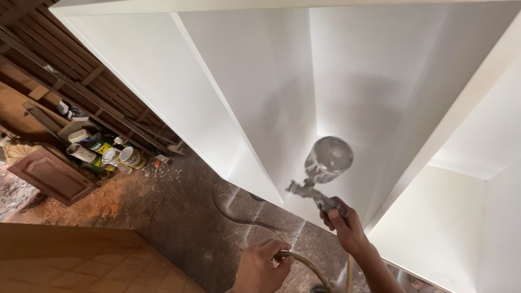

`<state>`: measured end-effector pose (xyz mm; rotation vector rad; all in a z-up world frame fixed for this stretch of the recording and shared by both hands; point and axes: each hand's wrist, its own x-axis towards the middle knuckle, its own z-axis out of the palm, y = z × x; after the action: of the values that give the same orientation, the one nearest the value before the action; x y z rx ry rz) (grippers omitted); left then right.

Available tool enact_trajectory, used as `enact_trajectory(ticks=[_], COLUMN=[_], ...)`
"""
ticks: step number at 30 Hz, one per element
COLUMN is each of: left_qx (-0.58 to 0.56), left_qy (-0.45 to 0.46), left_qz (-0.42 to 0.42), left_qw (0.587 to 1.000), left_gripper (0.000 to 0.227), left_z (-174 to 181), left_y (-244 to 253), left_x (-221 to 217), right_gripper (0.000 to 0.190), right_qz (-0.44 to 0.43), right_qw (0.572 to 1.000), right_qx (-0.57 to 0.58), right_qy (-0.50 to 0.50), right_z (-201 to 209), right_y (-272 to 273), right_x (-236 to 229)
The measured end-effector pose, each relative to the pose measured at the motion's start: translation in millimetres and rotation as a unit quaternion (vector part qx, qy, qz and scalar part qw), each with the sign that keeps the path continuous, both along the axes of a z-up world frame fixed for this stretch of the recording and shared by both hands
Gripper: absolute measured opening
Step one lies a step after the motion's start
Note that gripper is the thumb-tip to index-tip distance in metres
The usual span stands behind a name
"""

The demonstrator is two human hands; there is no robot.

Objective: The person uses a spray gun to apply a white finish to the interior surfaces of a wooden shelving unit.

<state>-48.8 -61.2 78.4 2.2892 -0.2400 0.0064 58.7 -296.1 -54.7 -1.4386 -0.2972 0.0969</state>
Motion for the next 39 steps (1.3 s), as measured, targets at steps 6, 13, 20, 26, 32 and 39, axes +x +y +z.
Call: enact_trajectory(ticks=[6,13,20,26,32,39], left_qx=[0.015,0.033,0.073,0.052,0.073,0.080], left_qy=[-0.016,-0.062,-0.061,-0.120,-0.162,-0.216], left_qz=[0.011,0.028,0.094,0.097,-0.061,-0.127], left_qw=[1.000,0.997,0.991,0.987,0.982,0.965], left_gripper=[0.017,0.014,0.011,0.026,0.036,0.041], left_z=[7.7,22.5,38.1,46.1,55.9,57.8], left_y=[-7.4,-8.6,-13.3,-22.7,-48.2,-54.6], left_x=[3.3,8.7,21.6,27.0,28.9,18.0], right_gripper=[0.037,0.045,0.052,0.044,0.030,0.037], right_qz=[-0.137,-0.258,-0.304,-0.122,0.037,0.125], right_qw=[0.990,0.965,0.951,0.992,0.992,0.973], right_qx=[-0.012,0.045,0.046,0.033,-0.120,-0.178], right_qy=[-0.021,0.007,0.027,0.015,0.019,0.082], right_z=[14.3,48.6,69.9,49.3,69.7,124.7], right_y=[10.3,10.9,19.8,18.0,-0.1,0.1], right_x=[57.3,170.8,221.8,107.6,-9.0,-49.0])
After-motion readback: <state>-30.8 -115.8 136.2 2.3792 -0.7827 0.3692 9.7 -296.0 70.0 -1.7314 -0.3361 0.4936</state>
